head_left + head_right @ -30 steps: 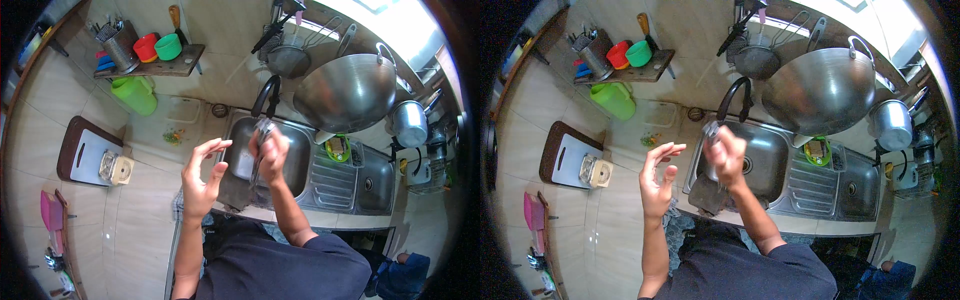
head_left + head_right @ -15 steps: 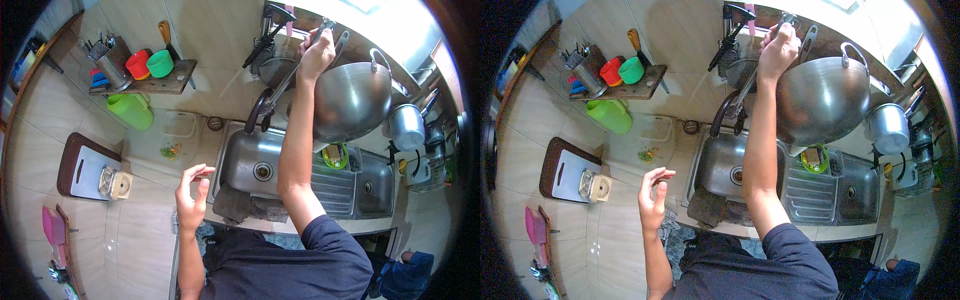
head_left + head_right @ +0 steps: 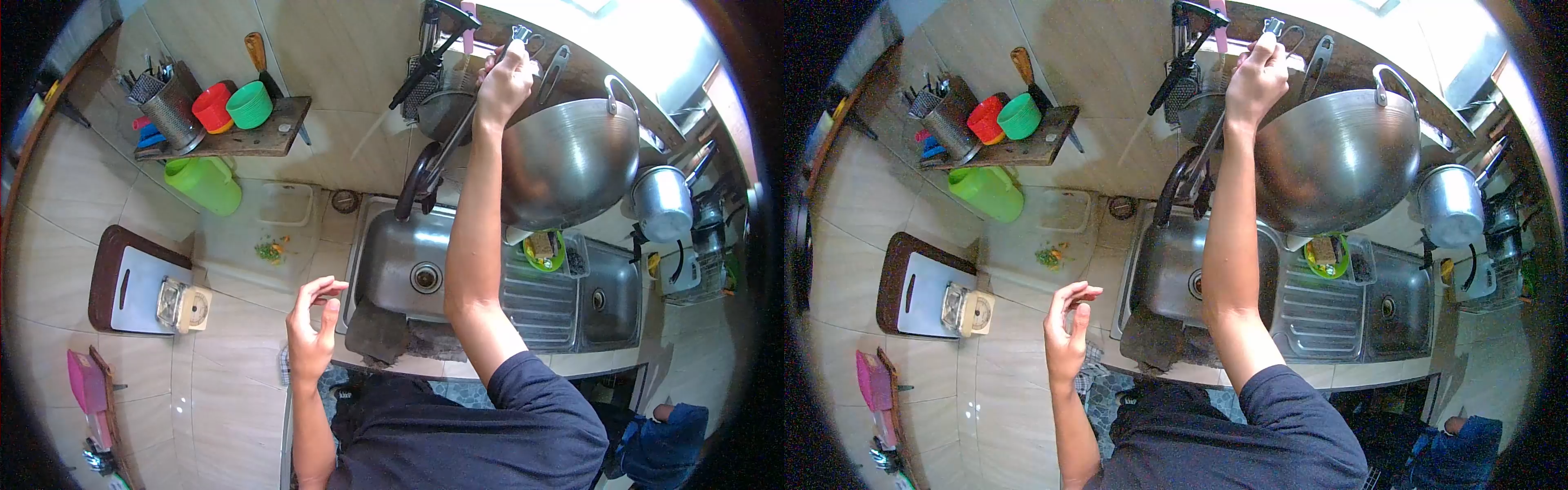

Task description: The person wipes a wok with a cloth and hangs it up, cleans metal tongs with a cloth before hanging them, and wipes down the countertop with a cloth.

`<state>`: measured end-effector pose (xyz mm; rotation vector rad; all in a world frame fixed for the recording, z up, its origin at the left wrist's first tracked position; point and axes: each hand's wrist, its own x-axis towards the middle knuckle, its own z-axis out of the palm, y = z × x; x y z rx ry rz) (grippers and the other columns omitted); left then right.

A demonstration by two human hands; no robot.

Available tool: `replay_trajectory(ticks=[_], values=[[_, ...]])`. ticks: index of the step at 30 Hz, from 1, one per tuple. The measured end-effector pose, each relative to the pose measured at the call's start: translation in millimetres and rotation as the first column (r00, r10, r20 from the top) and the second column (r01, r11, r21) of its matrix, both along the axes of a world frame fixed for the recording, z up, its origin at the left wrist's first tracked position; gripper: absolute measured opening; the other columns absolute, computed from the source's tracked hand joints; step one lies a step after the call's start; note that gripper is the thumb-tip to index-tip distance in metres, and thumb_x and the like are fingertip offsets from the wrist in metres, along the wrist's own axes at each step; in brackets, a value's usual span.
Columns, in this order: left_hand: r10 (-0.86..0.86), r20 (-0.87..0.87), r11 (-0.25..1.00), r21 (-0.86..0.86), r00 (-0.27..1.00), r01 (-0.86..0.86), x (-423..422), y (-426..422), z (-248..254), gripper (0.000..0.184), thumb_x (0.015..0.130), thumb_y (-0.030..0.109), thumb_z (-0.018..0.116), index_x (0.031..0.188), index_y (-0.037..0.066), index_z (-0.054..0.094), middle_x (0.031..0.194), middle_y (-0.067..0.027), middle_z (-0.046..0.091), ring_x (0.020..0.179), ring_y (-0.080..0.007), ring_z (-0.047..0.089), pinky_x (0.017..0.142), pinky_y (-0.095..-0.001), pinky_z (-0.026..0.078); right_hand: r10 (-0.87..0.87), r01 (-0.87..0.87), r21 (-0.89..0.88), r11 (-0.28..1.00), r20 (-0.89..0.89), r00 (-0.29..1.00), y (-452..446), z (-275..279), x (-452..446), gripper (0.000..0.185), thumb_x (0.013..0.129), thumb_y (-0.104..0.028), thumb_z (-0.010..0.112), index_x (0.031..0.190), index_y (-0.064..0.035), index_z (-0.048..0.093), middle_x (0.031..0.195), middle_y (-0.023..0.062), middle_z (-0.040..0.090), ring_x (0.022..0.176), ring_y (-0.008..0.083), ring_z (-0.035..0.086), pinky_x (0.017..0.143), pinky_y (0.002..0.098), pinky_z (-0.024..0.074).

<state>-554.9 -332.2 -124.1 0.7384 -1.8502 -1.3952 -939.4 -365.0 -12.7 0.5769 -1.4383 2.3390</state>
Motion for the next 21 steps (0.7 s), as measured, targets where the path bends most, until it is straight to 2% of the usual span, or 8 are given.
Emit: replay_trajectory(ticks=[2, 4, 7, 12, 15, 18, 20, 21], values=[[-0.005, 0.006, 1.000, -0.005, 1.000, 0.005, 1, -1, 0, 0.026, 0.092, 0.012, 0.057, 0.113, -0.002, 0.055, 0.105, -0.0115, 0.067, 0.098, -0.0193, 0.062, 0.089, -0.0320, 0.045, -0.154, 0.164, 0.113, 0.980, -0.089, 0.984, -3, -4, -4, 0.045, 0.100, -0.036, 0.042, 0.074, -0.0016, 0.055, 0.056, 0.0007, 0.053, 0.049, 0.0095, 0.051, 0.046, 0.0247, 0.0401], [-0.009, 0.013, 1.000, -0.014, 1.000, 0.010, 2, -1, 0, 0.026, 0.092, 0.013, 0.058, 0.114, -0.002, 0.055, 0.105, -0.0115, 0.067, 0.098, -0.0194, 0.062, 0.089, -0.0321, 0.045, -0.140, 0.150, 0.140, 0.979, -0.083, 0.987, 0, -6, -2, 0.048, 0.101, -0.039, 0.040, 0.078, -0.0005, 0.056, 0.060, 0.0015, 0.055, 0.052, 0.0108, 0.053, 0.048, 0.0264, 0.0415], [-0.023, 0.032, 0.999, -0.023, 0.999, 0.024, 5, 0, 1, 0.027, 0.092, 0.014, 0.058, 0.114, -0.001, 0.056, 0.105, -0.0112, 0.067, 0.098, -0.0196, 0.062, 0.089, -0.0322, 0.045, 0.017, -0.019, 0.096, 0.995, 0.021, 1.000, 5, -3, 2, 0.052, 0.102, -0.042, 0.035, 0.087, 0.0008, 0.059, 0.064, 0.0037, 0.057, 0.050, 0.0121, 0.053, 0.047, 0.0280, 0.0419], [-0.037, 0.058, 0.999, -0.031, 0.998, 0.038, 12, 1, -1, 0.029, 0.092, 0.016, 0.059, 0.115, 0.000, 0.056, 0.106, -0.0108, 0.067, 0.099, -0.0202, 0.062, 0.088, -0.0325, 0.046, 0.027, -0.033, 0.148, 0.988, 0.040, 0.999, 10, 0, 7, 0.050, 0.102, -0.044, 0.034, 0.091, 0.0006, 0.056, 0.069, 0.0057, 0.056, 0.053, 0.0145, 0.053, 0.050, 0.0289, 0.0450], [-0.052, 0.068, 0.998, -0.036, 0.996, 0.055, 15, 2, 2, 0.029, 0.092, 0.016, 0.059, 0.116, 0.000, 0.056, 0.106, -0.0107, 0.067, 0.098, -0.0204, 0.063, 0.087, -0.0323, 0.047, -0.076, 0.067, 0.178, 0.982, 0.045, 0.996, 8, 1, 6, 0.055, 0.101, -0.045, 0.035, 0.087, 0.0006, 0.061, 0.067, 0.0054, 0.060, 0.052, 0.0144, 0.055, 0.049, 0.0301, 0.0431], [-0.066, 0.081, 0.997, -0.039, 0.995, 0.069, 19, 3, 3, 0.029, 0.092, 0.016, 0.059, 0.116, 0.000, 0.056, 0.106, -0.0107, 0.067, 0.098, -0.0204, 0.063, 0.086, -0.0321, 0.047, -0.087, 0.073, 0.234, 0.969, 0.052, 0.995, 10, 3, -1, 0.046, 0.102, -0.042, 0.036, 0.088, -0.0019, 0.053, 0.066, 0.0019, 0.053, 0.050, 0.0096, 0.049, 0.045, 0.0247, 0.0405], [-0.070, 0.084, 0.996, -0.043, 0.994, 0.074, 21, 4, 4, 0.029, 0.092, 0.016, 0.059, 0.116, 0.000, 0.056, 0.106, -0.0108, 0.067, 0.098, -0.0204, 0.063, 0.085, -0.0319, 0.047, 0.019, -0.034, 0.124, 0.992, 0.119, 0.993, 12, 10, 4, 0.043, 0.102, -0.040, 0.038, 0.084, -0.0041, 0.052, 0.064, -0.0001, 0.050, 0.048, 0.0074, 0.044, 0.042, 0.0226, 0.0364], [-0.072, 0.084, 0.996, -0.045, 0.994, 0.076, 22, 5, 4, 0.029, 0.092, 0.016, 0.059, 0.116, 0.000, 0.056, 0.106, -0.0109, 0.067, 0.098, -0.0205, 0.063, 0.085, -0.0319, 0.047, -0.068, 0.065, 0.177, 0.982, 0.011, 0.998, 7, 2, -14, 0.041, 0.101, -0.039, 0.041, 0.081, -0.0056, 0.053, 0.063, -0.0010, 0.048, 0.047, 0.0067, 0.041, 0.041, 0.0220, 0.0328]])
